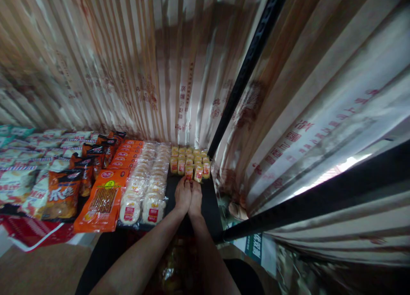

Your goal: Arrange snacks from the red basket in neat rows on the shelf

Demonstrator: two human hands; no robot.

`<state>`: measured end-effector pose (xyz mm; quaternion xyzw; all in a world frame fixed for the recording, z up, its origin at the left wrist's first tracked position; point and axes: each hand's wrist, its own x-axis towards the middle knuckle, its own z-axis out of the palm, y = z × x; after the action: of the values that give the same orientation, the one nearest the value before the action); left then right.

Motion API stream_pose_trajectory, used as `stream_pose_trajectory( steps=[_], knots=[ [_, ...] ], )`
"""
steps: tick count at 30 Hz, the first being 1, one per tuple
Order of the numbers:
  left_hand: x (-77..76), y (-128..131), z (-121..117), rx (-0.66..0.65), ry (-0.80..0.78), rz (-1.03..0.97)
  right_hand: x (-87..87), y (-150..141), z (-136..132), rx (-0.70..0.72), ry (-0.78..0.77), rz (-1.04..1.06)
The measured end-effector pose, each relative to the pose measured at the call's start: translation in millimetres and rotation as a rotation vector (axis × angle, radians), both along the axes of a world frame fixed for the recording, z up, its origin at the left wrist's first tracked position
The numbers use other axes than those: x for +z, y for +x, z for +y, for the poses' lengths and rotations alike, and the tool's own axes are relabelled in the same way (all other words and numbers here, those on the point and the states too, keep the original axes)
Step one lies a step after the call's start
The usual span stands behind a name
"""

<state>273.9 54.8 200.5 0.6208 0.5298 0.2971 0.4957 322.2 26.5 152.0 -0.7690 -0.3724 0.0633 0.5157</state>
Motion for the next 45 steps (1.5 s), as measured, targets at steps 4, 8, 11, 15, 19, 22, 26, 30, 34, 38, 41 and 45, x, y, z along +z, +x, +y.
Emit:
stream_pose_trajectory(
  steps=[4,8,11,15,19,22,26,30,34,38,41,45],
  knots=[
    [-0.3,2,1,0.003,0.039,0.036,-3.6,3,4,0.026,-0.013,-0.039],
    [1.5,2,4,0.006,0.085,0.078,-6.1,6,7,0.044,0.0,-0.015],
    [2.0,2,5,-0.017,0.091,0.093,-6.5,7,6,0.022,0.006,0.071],
    [-1.6,4,6,-0.018,0.088,0.077,-7.2,6,1,0.016,0.04,0.096],
    [-7.4,5,7,-0.06,0.106,0.061,-6.5,10,-5,-0.052,0.052,0.021],
    [-12.9,6,6,-0.086,0.17,0.074,-4.8,17,-9,-0.143,0.044,-0.138],
    [-23.2,8,4,-0.095,0.261,0.092,-6.0,28,-10,-0.156,0.005,-0.269],
    [-31.6,8,3,-0.128,0.317,0.105,-10.7,31,-8,-0.109,-0.035,-0.292],
    [-36.0,8,2,-0.154,0.362,0.135,-12.5,29,-8,-0.107,-0.051,-0.297],
    [-39.8,9,1,-0.157,0.383,0.16,-14.1,31,-8,-0.094,-0.053,-0.305],
    [-41.8,10,0,-0.153,0.391,0.158,-16.5,33,-7,-0.093,-0.064,-0.304],
    [-43.3,9,0,-0.164,0.396,0.165,-17.8,34,-7,-0.084,-0.086,-0.305]
  ],
)
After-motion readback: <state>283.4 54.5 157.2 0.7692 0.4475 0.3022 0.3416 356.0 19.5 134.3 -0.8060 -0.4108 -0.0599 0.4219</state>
